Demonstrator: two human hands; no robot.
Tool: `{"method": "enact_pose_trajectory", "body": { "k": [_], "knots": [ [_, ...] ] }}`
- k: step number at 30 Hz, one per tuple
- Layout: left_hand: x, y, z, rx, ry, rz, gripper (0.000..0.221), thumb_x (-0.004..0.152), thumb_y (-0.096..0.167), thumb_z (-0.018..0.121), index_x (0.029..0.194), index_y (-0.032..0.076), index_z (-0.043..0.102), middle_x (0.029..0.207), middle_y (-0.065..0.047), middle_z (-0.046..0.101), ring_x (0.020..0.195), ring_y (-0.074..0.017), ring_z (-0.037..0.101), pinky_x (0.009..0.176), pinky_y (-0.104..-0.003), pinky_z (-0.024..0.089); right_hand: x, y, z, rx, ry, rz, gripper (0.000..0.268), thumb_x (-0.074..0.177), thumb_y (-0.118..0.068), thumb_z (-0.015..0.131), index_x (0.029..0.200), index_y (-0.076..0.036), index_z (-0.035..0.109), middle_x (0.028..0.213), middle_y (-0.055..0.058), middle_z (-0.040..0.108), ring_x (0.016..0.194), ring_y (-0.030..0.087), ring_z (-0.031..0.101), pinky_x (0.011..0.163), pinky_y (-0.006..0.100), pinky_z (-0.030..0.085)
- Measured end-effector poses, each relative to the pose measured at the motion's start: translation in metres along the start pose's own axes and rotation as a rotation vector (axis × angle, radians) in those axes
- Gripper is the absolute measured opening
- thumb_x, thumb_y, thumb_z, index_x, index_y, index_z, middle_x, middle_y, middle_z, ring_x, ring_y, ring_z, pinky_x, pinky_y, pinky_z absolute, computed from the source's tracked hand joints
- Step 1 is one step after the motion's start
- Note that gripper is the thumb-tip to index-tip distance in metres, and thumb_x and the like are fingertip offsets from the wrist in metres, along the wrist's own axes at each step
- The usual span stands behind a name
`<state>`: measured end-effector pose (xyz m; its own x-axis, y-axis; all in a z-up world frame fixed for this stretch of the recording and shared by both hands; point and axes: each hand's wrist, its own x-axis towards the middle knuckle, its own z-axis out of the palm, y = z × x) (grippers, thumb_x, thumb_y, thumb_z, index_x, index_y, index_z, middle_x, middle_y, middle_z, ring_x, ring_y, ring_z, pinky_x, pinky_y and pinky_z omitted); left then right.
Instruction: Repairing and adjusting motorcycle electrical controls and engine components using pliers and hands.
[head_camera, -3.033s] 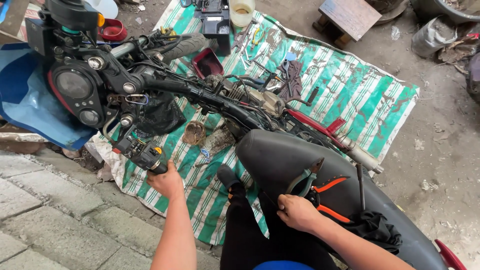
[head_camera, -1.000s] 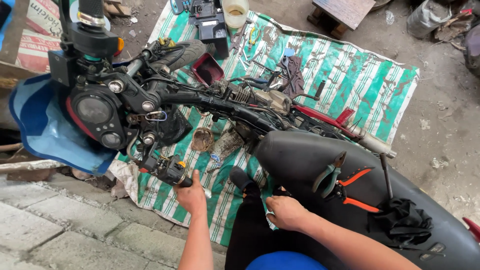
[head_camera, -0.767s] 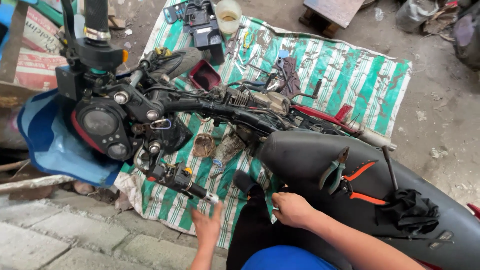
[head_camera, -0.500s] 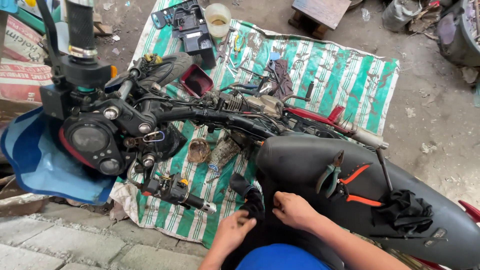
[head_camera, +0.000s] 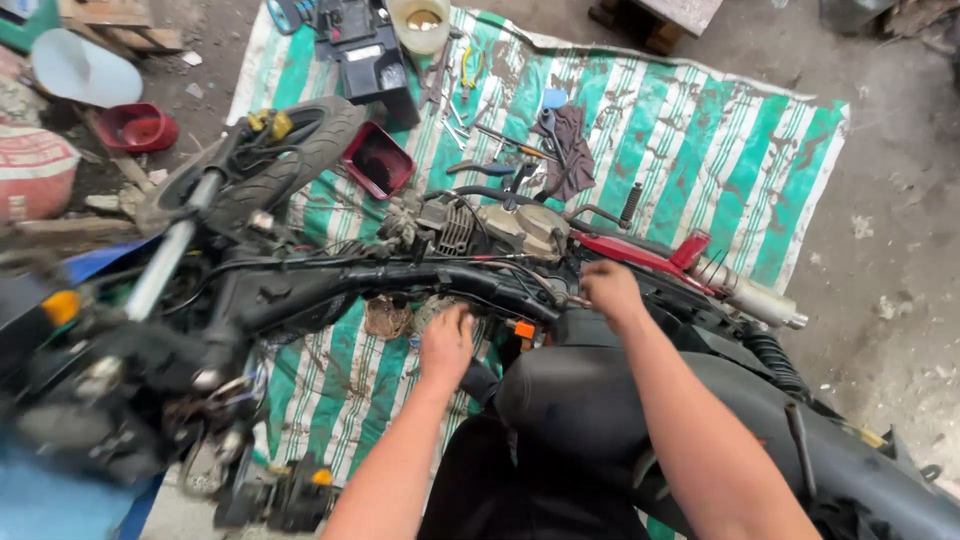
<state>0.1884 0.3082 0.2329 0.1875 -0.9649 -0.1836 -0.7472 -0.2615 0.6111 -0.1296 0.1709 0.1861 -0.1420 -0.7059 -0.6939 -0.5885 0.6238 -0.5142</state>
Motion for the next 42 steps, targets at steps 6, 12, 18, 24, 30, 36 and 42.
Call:
{"method": "enact_pose_trajectory", "body": {
  "k": [6, 12, 18, 24, 30, 36, 42],
  "knots": [
    [0.094, -0.085, 0.122, 0.357, -0.022, 0.192, 0.029, 0.107, 0.023, 0.056, 0.127, 0.014, 0.075, 0.111, -0.010, 0.078, 0.114, -0.0334, 0.074, 0.090, -0.048, 0.061, 0.137, 0.082, 0.042, -0.076, 0.000, 0.213, 0.031, 0.086, -0.013, 0.073, 0.113, -0.019, 0.087, 0.077, 0.007, 0.080, 0.072, 0.024, 0.081, 0.063, 0.040, 0.065],
    [0.130, -0.077, 0.144, 0.618, -0.032, 0.197, 0.037, 0.103, 0.015, 0.053, 0.137, 0.013, 0.067, 0.126, -0.011, 0.072, 0.132, -0.0345, 0.061, 0.097, -0.053, 0.048, 0.155, 0.081, 0.079, 0.049, -0.059, 0.281, 0.040, 0.091, -0.006, 0.068, 0.127, -0.013, 0.082, 0.103, 0.014, 0.084, 0.074, 0.018, 0.082, 0.063, 0.031, 0.068],
    [0.142, -0.082, 0.176, 0.692, 0.090, 0.121, 0.036, 0.113, 0.036, 0.056, 0.142, 0.016, 0.065, 0.133, -0.011, 0.069, 0.141, -0.0366, 0.056, 0.107, -0.057, 0.038, 0.150, 0.081, 0.089, 0.303, -0.094, 0.340, 0.057, 0.089, 0.015, 0.054, 0.143, 0.006, 0.070, 0.120, 0.026, 0.081, 0.077, 0.023, 0.081, 0.058, 0.029, 0.067],
    [0.155, -0.074, 0.175, 0.693, 0.177, 0.139, 0.037, 0.113, 0.048, 0.058, 0.137, 0.021, 0.068, 0.130, -0.005, 0.070, 0.140, -0.0293, 0.057, 0.106, -0.051, 0.037, 0.158, 0.082, 0.091, 0.529, -0.081, 0.366, 0.056, 0.092, 0.018, 0.052, 0.146, 0.014, 0.063, 0.124, 0.035, 0.076, 0.077, 0.029, 0.081, 0.052, 0.026, 0.061],
    [0.147, -0.074, 0.177, 0.685, 0.058, 0.042, 0.038, 0.116, 0.051, 0.051, 0.131, 0.021, 0.069, 0.124, -0.003, 0.071, 0.134, -0.0283, 0.059, 0.100, -0.050, 0.040, 0.146, 0.070, 0.080, 0.567, -0.134, 0.438, 0.056, 0.096, 0.012, 0.061, 0.152, 0.013, 0.058, 0.133, 0.035, 0.072, 0.085, 0.031, 0.083, 0.058, 0.028, 0.066],
    [0.147, -0.079, 0.180, 0.690, 0.033, -0.002, 0.039, 0.114, 0.053, 0.052, 0.127, 0.022, 0.071, 0.122, -0.003, 0.073, 0.129, -0.0289, 0.062, 0.097, -0.050, 0.043, 0.159, 0.081, 0.097, 0.068, -0.079, 0.243, 0.036, 0.099, -0.019, 0.083, 0.130, -0.002, 0.079, 0.094, 0.017, 0.081, 0.066, 0.024, 0.082, 0.057, 0.033, 0.069],
    [0.141, -0.084, 0.183, 0.708, 0.039, -0.015, 0.037, 0.113, 0.053, 0.052, 0.123, 0.023, 0.072, 0.120, -0.002, 0.074, 0.122, -0.0279, 0.066, 0.098, -0.049, 0.045, 0.161, 0.090, 0.104, -0.208, -0.044, 0.153, 0.029, 0.104, -0.036, 0.081, 0.122, -0.014, 0.086, 0.069, 0.001, 0.080, 0.064, 0.016, 0.080, 0.063, 0.030, 0.065]
  ]
}}
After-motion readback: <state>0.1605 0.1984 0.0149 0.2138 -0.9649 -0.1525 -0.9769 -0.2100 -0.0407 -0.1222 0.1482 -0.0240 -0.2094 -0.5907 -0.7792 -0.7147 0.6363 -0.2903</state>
